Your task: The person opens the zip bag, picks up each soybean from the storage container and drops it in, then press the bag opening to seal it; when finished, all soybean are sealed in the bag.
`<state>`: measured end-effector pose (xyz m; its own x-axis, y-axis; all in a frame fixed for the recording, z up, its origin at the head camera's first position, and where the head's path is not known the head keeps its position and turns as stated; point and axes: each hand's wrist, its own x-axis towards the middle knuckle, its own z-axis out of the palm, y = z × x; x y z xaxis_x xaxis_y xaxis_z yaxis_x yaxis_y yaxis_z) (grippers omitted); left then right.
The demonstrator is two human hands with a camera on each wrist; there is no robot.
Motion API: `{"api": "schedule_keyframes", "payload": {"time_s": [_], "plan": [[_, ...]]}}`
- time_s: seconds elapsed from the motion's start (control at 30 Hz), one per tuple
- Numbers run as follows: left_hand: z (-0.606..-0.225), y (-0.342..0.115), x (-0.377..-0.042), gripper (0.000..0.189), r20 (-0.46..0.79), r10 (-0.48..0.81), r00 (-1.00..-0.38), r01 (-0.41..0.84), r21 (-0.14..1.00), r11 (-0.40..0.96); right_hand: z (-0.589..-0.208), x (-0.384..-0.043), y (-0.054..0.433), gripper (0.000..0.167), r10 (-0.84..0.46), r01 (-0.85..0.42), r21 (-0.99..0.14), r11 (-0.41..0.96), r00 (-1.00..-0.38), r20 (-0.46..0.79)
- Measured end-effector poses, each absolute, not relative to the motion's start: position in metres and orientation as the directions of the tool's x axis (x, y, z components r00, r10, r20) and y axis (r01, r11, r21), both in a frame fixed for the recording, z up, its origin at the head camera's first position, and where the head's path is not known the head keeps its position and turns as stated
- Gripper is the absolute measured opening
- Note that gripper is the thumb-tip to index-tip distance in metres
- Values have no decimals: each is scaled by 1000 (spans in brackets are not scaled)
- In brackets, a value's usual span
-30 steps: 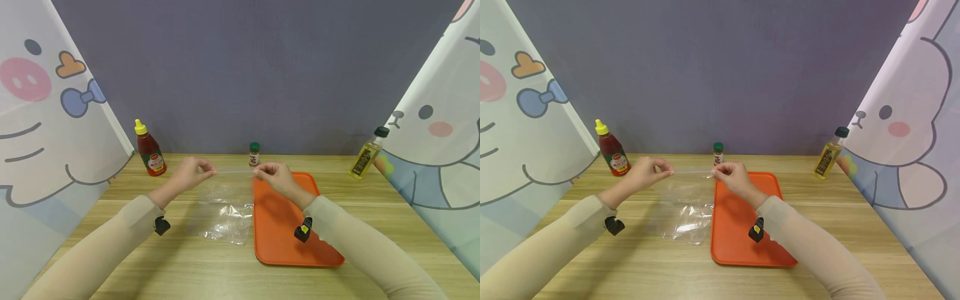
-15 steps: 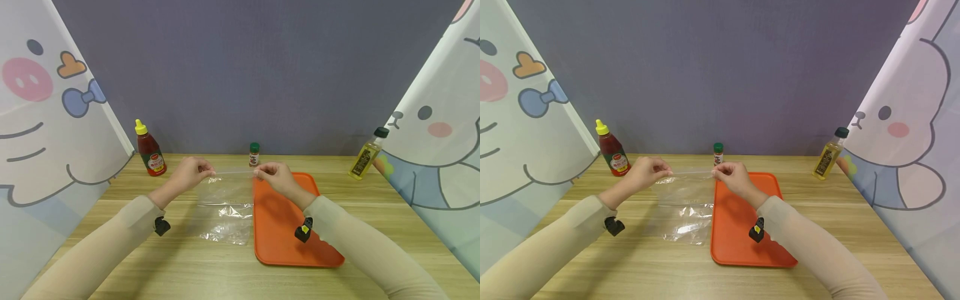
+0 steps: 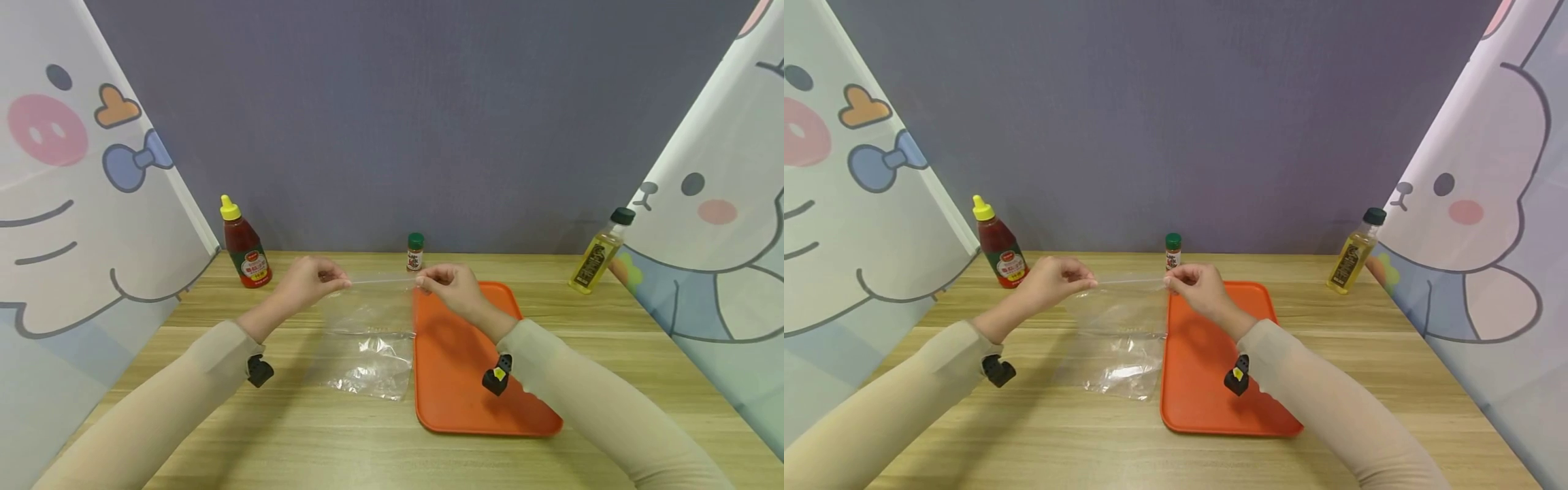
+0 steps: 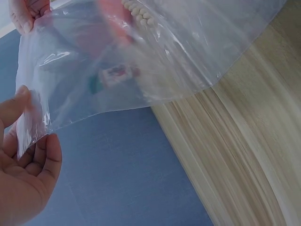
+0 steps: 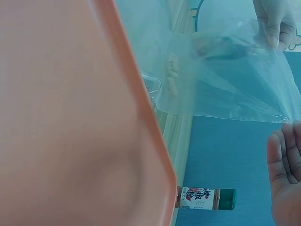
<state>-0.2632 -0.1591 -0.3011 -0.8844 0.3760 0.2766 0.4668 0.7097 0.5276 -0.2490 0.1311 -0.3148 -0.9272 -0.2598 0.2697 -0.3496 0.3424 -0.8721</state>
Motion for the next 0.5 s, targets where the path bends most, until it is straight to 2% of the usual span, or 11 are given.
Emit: {"api": "schedule_keyframes", "payload": {"time_s": [0.13,0.5], "plan": [[-300,-163,-262,14,264,375,-889,458,541,705,-327,-259,136,21,-244,-340,-878,337,-932,268],[-298,-172,-259,16,246,354,-902,431,519,738,-328,-259,137,24,-250,-351,-880,322,-927,278]]}}
